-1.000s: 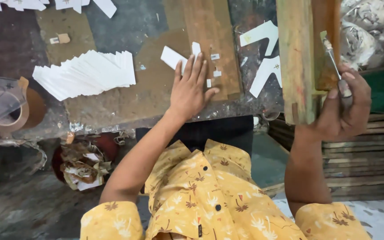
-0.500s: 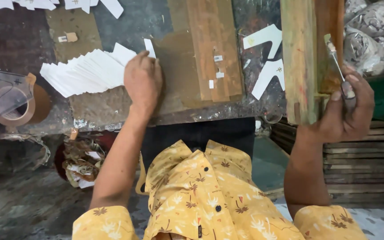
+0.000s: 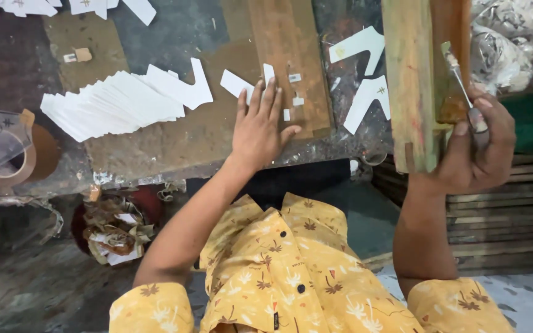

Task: Screen printing designs onto small paper cutouts at a workbench.

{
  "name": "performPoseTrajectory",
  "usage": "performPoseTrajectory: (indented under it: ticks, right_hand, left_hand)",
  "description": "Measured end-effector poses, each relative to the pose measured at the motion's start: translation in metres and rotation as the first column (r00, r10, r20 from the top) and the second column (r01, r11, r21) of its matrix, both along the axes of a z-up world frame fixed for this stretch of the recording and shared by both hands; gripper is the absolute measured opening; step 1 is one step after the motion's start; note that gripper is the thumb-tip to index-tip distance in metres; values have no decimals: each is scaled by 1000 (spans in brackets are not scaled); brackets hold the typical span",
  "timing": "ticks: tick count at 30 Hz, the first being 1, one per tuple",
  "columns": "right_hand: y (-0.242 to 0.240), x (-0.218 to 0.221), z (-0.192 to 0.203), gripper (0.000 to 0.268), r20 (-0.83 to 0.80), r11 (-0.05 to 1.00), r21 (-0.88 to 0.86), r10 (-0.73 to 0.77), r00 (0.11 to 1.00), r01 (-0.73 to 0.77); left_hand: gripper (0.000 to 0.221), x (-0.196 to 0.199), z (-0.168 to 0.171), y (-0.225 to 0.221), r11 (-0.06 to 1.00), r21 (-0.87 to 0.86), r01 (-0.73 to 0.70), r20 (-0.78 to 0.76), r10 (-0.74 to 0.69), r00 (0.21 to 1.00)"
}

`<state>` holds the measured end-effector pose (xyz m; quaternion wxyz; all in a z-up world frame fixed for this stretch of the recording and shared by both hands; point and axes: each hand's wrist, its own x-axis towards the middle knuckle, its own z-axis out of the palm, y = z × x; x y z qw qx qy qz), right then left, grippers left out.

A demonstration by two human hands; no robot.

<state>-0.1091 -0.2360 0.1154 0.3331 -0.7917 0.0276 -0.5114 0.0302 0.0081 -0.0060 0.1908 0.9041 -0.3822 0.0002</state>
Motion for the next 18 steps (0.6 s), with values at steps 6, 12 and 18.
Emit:
performPoseTrajectory:
  ticks: [6,12,18]
  right_hand:
    - [4,6,6,21,45,999,12,34,998,-35]
    - [-2,1,-16,21,102,989,134,45,994,-58]
    - [45,11,-24,32,-249,994,-25,93,964,-102]
  left_hand:
    - [97,-5,2,-16,993,35,116,-29,-115,993]
    - [93,-22,13,7,970,18,241,-92,-239,967]
    - [72,-14,105,35,855,-517,-46,-379,-180,908]
